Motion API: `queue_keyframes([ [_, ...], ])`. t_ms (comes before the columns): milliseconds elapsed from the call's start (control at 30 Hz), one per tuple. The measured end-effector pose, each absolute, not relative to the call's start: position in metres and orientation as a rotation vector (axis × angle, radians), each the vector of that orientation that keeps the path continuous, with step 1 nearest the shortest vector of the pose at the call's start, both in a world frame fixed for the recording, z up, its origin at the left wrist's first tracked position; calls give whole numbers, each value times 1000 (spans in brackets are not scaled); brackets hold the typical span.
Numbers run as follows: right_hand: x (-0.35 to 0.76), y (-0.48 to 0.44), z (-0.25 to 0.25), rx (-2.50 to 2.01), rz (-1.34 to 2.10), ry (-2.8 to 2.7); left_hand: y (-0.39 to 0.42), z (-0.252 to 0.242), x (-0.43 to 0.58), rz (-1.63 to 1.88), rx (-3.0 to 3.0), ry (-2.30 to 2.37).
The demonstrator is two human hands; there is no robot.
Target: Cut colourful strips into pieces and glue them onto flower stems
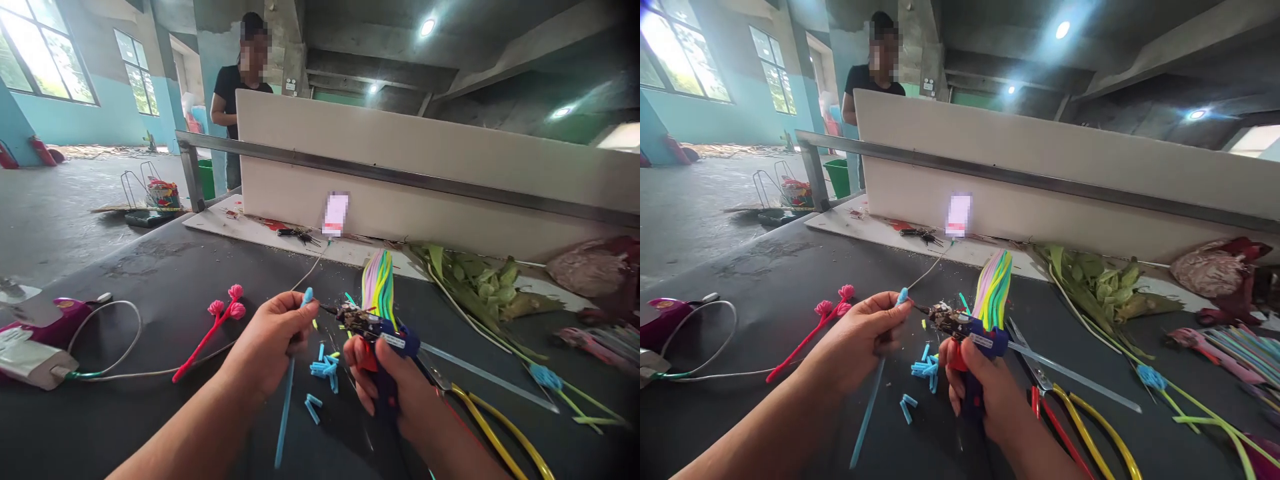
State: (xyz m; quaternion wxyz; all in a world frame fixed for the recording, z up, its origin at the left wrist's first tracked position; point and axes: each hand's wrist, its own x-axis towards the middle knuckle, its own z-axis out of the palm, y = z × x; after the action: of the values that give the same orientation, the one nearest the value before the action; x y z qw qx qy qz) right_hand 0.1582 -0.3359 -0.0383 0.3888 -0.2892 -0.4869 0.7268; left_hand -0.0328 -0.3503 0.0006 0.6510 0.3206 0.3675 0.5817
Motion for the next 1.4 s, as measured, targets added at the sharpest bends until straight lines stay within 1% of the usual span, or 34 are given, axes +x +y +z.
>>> queue_keyframes([
  [200,156,-342,-34,-1056,1369,-1567,-344,-3,-32,1443,722,1070],
  [333,153,-345,-30,-1293,934,-1651,-350,-4,-21,1459,865,1084],
  [433,152,-343,-30,-1340,580,-1615,-360,-6,-8,1395,988,1064],
  [500,152,-342,-29,-1357,457,-1650,-366,-7,-2,1285,1083,1028],
  [633,156,-341,-27,-1482,337,-1716,-372,-6,3,1024,1275,952],
  [800,159,-339,-23,-1509,244,-1770,-370,-6,-1,885,1461,1064],
  [933,158,-335,-22,-1660,142,-1730,-371,-13,2,716,1476,1066],
  [1300,156,-339,-27,-1655,30,-1853,-374,-8,3,710,1444,1111],
  [1400,155,-341,-28,-1616,103,-1869,-376,-3,4,710,1416,1117],
])
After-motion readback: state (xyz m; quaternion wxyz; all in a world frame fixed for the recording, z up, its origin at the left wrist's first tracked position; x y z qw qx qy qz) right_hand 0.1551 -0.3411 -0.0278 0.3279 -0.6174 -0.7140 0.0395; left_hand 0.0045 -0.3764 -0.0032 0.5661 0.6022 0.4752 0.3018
